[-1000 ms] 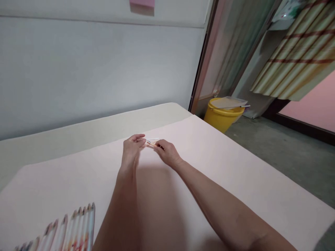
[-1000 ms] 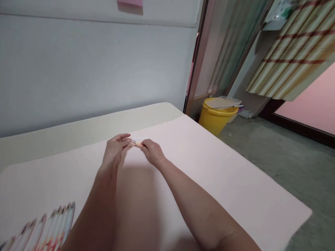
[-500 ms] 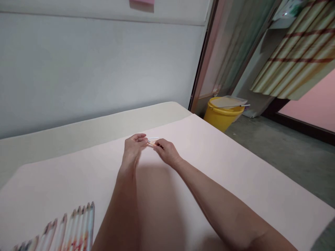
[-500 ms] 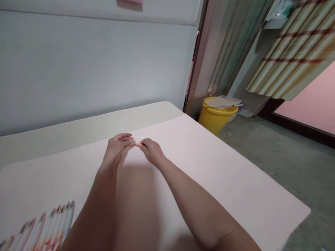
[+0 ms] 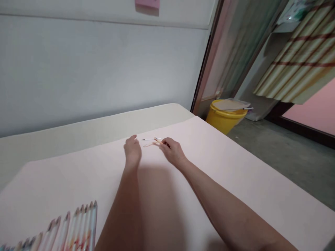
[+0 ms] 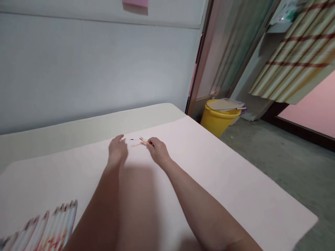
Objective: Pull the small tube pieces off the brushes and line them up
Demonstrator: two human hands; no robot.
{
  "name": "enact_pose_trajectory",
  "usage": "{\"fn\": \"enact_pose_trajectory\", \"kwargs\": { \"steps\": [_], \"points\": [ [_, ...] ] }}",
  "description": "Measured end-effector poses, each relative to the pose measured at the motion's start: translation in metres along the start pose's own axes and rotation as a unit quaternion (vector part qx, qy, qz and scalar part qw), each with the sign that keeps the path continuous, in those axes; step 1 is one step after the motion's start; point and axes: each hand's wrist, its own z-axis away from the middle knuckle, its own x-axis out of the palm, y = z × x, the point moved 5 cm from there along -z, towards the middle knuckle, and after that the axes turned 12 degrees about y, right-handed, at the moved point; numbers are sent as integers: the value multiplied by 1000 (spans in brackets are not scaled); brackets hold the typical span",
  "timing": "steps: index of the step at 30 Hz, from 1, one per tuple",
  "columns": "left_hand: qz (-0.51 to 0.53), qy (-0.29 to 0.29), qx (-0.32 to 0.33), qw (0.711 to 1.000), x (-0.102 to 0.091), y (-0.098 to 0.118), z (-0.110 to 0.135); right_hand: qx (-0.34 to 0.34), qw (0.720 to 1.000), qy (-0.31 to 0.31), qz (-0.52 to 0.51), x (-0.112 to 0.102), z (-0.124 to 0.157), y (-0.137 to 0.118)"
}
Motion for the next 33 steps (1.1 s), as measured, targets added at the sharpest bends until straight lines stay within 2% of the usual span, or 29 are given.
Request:
{"fn": "enact_pose_trajectory", "kwargs": {
  "steps": [2,4,6,9,13,15,18,21,27,33],
  "points": [
    [-184,-20,105,977,11,1,6,1,1000,5,25,-6,-6,3],
    [-310,-50,140,939,21,-5,13,-1,998,-11,60,-9,-17,6],
    [-375,-77,155,911,27,-11,17,-22,993,-56,99,-5,-32,9],
    [-414,-91,175,889,30,-16,17,-67,976,-128,165,6,-58,14],
    [-414,-42,184,891,20,-7,12,-82,957,-168,223,21,-85,23],
    [-416,-13,159,895,13,-2,10,-83,954,-172,229,28,-94,25],
    [-427,-24,116,896,10,-2,9,-81,951,-177,242,36,-101,29],
    [-422,-46,121,897,15,-4,10,-77,945,-187,257,44,-101,32],
    [-396,-42,150,905,22,-7,10,-90,936,-229,253,64,-100,35],
    [-402,-8,108,909,16,-10,7,-107,931,-251,242,77,-99,33]
  ]
}}
